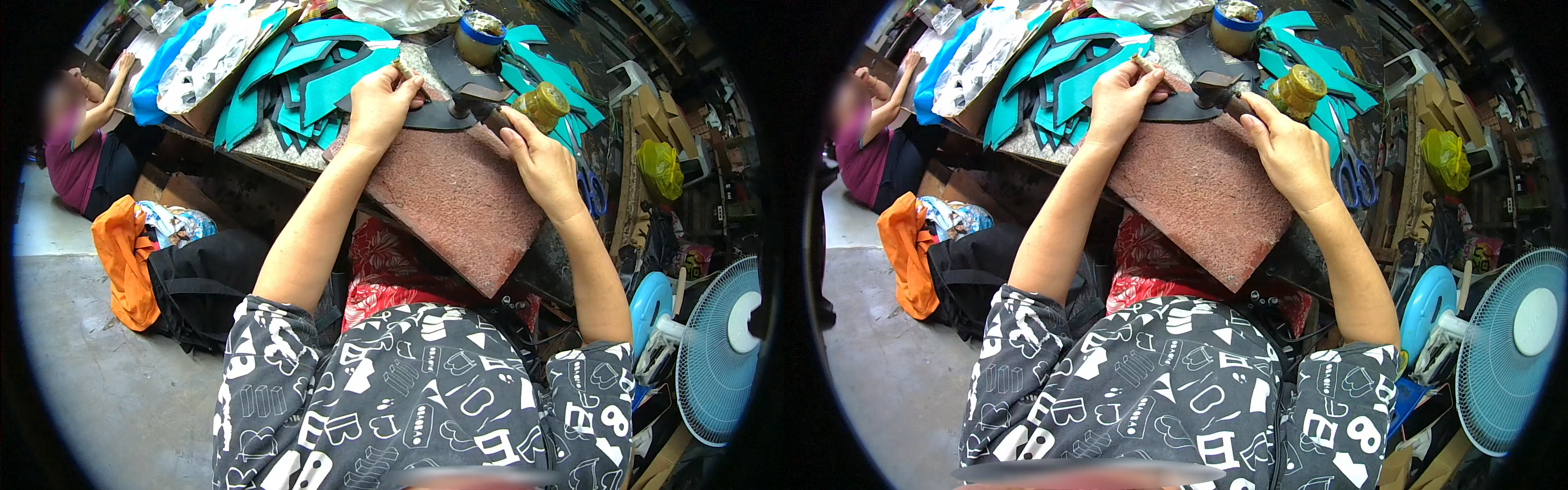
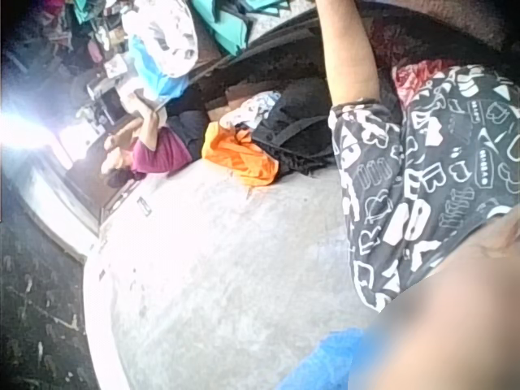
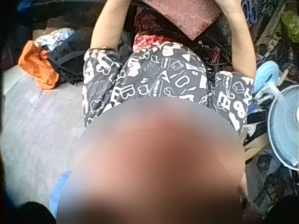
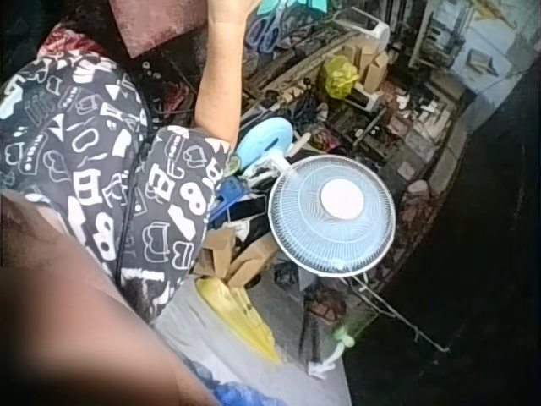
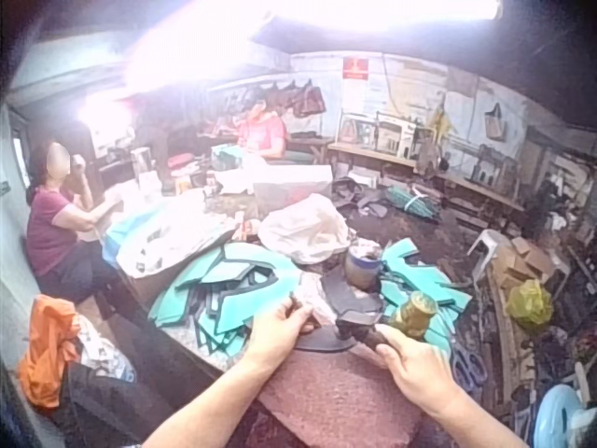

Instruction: The person retrieves a small metal fastener from a container and places it onto a black shoe component. They then use a hammer to tap the fastener into place on a reddish work block. Finally, they pick up a yellow shoe component and place it on the block.

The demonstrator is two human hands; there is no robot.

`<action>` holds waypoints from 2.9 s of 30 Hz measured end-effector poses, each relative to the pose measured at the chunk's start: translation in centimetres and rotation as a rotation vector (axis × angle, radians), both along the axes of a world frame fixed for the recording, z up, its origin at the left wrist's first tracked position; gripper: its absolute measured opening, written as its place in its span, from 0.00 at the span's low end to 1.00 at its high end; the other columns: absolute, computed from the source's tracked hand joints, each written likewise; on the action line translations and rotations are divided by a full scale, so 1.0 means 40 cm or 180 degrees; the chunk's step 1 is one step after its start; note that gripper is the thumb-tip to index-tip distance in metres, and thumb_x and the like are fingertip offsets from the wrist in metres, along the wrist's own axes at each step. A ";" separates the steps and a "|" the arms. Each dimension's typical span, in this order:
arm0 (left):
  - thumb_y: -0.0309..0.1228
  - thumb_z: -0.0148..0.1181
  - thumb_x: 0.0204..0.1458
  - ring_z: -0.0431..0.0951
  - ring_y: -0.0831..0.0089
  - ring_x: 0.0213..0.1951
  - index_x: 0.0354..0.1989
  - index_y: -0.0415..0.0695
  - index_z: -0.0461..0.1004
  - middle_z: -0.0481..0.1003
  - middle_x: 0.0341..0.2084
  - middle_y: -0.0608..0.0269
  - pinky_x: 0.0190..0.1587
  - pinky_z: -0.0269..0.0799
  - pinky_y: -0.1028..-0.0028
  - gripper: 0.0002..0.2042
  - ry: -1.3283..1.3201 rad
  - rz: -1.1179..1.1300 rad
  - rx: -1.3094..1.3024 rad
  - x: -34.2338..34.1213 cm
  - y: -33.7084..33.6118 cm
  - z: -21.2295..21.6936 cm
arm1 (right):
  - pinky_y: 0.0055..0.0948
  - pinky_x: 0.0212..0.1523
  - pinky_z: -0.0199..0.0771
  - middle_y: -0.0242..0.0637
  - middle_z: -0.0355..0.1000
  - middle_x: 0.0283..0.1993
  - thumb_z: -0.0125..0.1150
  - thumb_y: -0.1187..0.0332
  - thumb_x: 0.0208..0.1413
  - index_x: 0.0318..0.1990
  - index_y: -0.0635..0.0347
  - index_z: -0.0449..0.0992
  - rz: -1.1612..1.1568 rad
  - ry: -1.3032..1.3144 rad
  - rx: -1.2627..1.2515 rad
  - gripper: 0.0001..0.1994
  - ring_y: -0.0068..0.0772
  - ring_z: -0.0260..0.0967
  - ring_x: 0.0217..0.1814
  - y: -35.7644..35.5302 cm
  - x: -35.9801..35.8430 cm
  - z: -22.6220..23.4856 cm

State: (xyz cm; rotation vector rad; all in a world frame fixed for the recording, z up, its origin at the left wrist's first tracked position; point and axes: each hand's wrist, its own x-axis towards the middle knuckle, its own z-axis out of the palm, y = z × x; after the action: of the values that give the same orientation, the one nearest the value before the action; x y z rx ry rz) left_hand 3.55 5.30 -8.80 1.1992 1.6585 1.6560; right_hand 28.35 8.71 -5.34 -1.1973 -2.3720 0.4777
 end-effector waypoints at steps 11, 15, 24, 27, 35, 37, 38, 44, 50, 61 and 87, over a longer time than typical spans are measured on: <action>0.29 0.65 0.50 0.80 0.51 0.32 0.34 0.38 0.77 0.77 0.27 0.47 0.35 0.75 0.64 0.08 0.2083 -0.0202 0.0494 0.017 -0.008 0.037 | 0.19 0.28 0.69 0.30 0.75 0.30 0.54 0.58 0.66 0.59 0.53 0.73 0.0346 0.1797 -0.0760 0.18 0.18 0.69 0.28 0.014 0.001 0.145; 0.29 0.63 0.53 0.80 0.52 0.33 0.35 0.38 0.76 0.77 0.29 0.47 0.35 0.74 0.65 0.08 0.2656 -0.0177 0.0470 0.032 0.003 0.035 | 0.17 0.26 0.67 0.29 0.72 0.25 0.53 0.57 0.67 0.61 0.52 0.72 0.0568 0.3156 -0.0069 0.19 0.17 0.66 0.24 -0.009 -0.011 0.180; 0.29 0.62 0.53 0.81 0.56 0.29 0.33 0.38 0.77 0.78 0.26 0.49 0.33 0.75 0.67 0.06 0.2208 0.0124 0.0459 0.031 -0.004 0.020 | 0.42 0.39 0.76 0.44 0.78 0.38 0.52 0.51 0.64 0.58 0.36 0.73 0.0180 0.0450 0.0415 0.18 0.51 0.77 0.41 0.025 -0.007 0.027; 0.30 0.63 0.54 0.81 0.73 0.25 0.35 0.37 0.78 0.80 0.23 0.56 0.30 0.76 0.74 0.08 0.0711 0.0130 0.0174 0.024 -0.002 0.009 | 0.43 0.38 0.76 0.47 0.78 0.36 0.50 0.49 0.64 0.60 0.32 0.71 0.0037 -0.0086 0.0120 0.19 0.51 0.77 0.39 0.008 -0.012 0.006; 0.30 0.63 0.55 0.80 0.81 0.25 0.34 0.36 0.79 0.81 0.23 0.62 0.30 0.75 0.78 0.08 0.0068 -0.0060 0.0092 0.009 0.020 -0.015 | 0.43 0.37 0.76 0.46 0.78 0.35 0.50 0.49 0.64 0.60 0.32 0.71 -0.0028 -0.0126 0.0096 0.19 0.52 0.77 0.38 0.009 -0.006 -0.011; 0.30 0.63 0.55 0.80 0.81 0.25 0.34 0.36 0.79 0.81 0.23 0.62 0.31 0.75 0.78 0.08 0.0277 -0.0046 0.0052 0.008 0.018 -0.015 | 0.43 0.38 0.76 0.46 0.78 0.35 0.50 0.49 0.64 0.60 0.32 0.71 -0.0022 -0.0115 0.0096 0.19 0.52 0.77 0.38 0.010 -0.008 -0.010; 0.30 0.63 0.55 0.80 0.81 0.25 0.34 0.36 0.79 0.81 0.23 0.62 0.31 0.75 0.78 0.08 0.0406 -0.0044 0.0014 0.007 0.016 -0.013 | 0.43 0.38 0.76 0.46 0.78 0.34 0.50 0.48 0.64 0.60 0.32 0.72 -0.0015 -0.0094 0.0122 0.19 0.51 0.77 0.39 0.010 -0.009 -0.008; 0.31 0.63 0.55 0.80 0.78 0.25 0.34 0.36 0.79 0.81 0.23 0.60 0.31 0.75 0.77 0.09 0.0468 -0.0206 -0.0032 -0.003 0.013 -0.005 | 0.42 0.45 0.75 0.44 0.79 0.40 0.50 0.49 0.64 0.59 0.35 0.73 -0.0048 0.0089 -0.0334 0.19 0.49 0.77 0.45 0.034 -0.004 0.006; 0.32 0.63 0.54 0.81 0.72 0.25 0.33 0.36 0.78 0.81 0.23 0.55 0.32 0.76 0.74 0.10 0.0476 -0.0108 -0.0020 0.002 0.015 -0.004 | 0.40 0.47 0.74 0.45 0.78 0.45 0.51 0.49 0.64 0.59 0.38 0.73 -0.0063 0.0066 -0.0478 0.19 0.48 0.77 0.47 0.043 -0.003 -0.002; 0.30 0.62 0.52 0.78 0.51 0.33 0.32 0.39 0.74 0.77 0.27 0.49 0.36 0.74 0.61 0.07 0.2718 -0.0196 0.0565 0.049 0.015 0.030 | 0.18 0.23 0.64 0.28 0.72 0.26 0.52 0.60 0.67 0.62 0.50 0.71 0.0732 0.2700 0.0159 0.18 0.14 0.64 0.23 0.027 -0.004 0.143; 0.31 0.64 0.56 0.73 0.83 0.37 0.40 0.38 0.78 0.76 0.36 0.69 0.44 0.68 0.81 0.09 0.0058 -0.0192 -0.0035 -0.061 -0.085 0.064 | 0.40 0.41 0.74 0.43 0.79 0.34 0.50 0.50 0.64 0.59 0.38 0.72 -0.0168 0.0299 -0.0736 0.19 0.49 0.78 0.40 0.013 0.014 -0.023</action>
State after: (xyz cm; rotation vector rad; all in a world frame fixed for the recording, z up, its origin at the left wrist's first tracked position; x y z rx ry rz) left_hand 1.10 1.90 -6.24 1.2502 1.6239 1.6021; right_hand 28.92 9.22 -6.27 -1.3023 -2.2462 0.7904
